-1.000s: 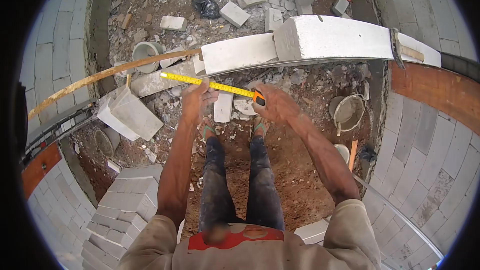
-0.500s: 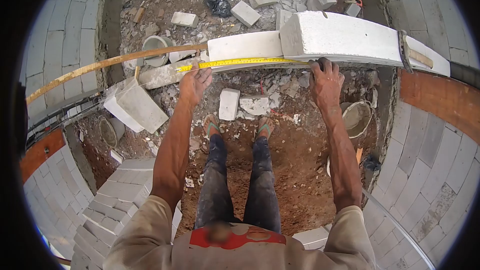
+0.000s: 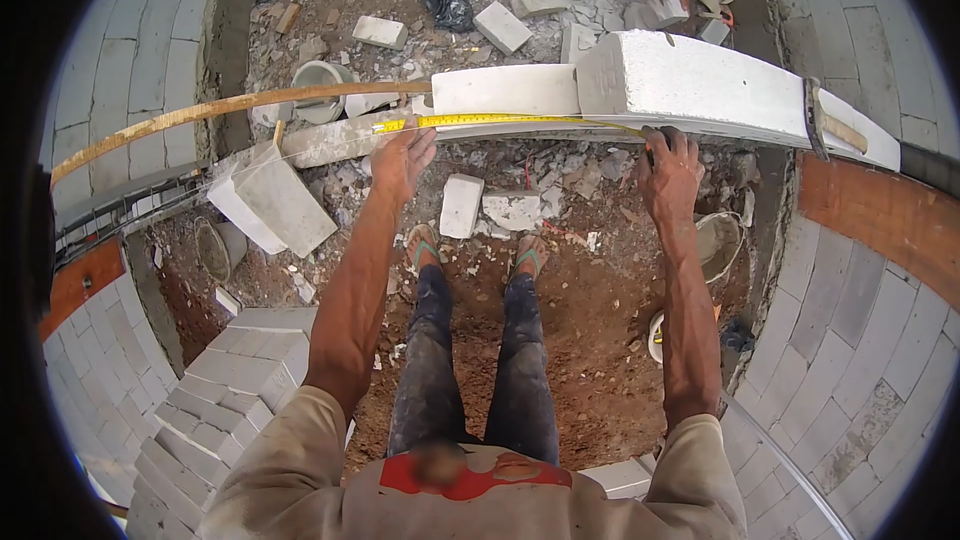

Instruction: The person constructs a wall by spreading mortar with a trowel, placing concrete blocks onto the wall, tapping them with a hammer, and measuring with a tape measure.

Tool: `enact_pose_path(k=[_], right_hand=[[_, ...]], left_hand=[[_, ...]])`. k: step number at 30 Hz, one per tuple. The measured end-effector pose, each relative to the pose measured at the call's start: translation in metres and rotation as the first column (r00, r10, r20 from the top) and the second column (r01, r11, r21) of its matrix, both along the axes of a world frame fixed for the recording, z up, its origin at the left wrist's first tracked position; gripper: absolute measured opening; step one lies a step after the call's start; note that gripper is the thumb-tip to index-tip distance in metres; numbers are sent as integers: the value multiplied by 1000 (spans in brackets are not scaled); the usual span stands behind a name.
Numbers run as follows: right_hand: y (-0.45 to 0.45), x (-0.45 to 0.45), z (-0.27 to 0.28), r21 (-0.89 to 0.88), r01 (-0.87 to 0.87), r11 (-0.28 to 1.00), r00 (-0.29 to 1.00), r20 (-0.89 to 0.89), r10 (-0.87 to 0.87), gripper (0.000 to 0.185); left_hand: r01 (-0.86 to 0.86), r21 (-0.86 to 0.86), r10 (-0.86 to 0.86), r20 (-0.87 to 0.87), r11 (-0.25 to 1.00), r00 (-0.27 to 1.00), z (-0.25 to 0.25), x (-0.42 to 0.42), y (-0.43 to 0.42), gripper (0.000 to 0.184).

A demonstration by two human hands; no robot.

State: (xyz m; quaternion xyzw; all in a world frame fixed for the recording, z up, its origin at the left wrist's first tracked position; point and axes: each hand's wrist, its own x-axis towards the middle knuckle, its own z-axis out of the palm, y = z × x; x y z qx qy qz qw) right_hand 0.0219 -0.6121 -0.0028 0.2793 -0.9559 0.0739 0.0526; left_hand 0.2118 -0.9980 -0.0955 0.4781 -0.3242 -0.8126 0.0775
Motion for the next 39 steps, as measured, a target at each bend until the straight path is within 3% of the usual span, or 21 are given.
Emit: enact_pose_path(k=[5,14,16,31,39], right_hand=[[3,-2,-7,-4,8,1000,1000,25,-8,41],[9,-5,-6,41,34,999,999,14,-34,40],[10,-4,2,36,48,998,998,46,-49,41],[22,-18,-2,19,22,1000,999,40,-22,40],[31,-19,14,49,-83,995,996,33,81,40]], left_hand=[[39,-43,-38,13,998,999,4,0,2,50],[25,55,-24,-27,998,999,4,1,0,43],[46,-10,-46,60,999,997,4,-2,6,40],[46,-78,-38,95,996,995,-4,-6,12,32],[57,-148,-34,154,987,988,-9,-8,6,33]])
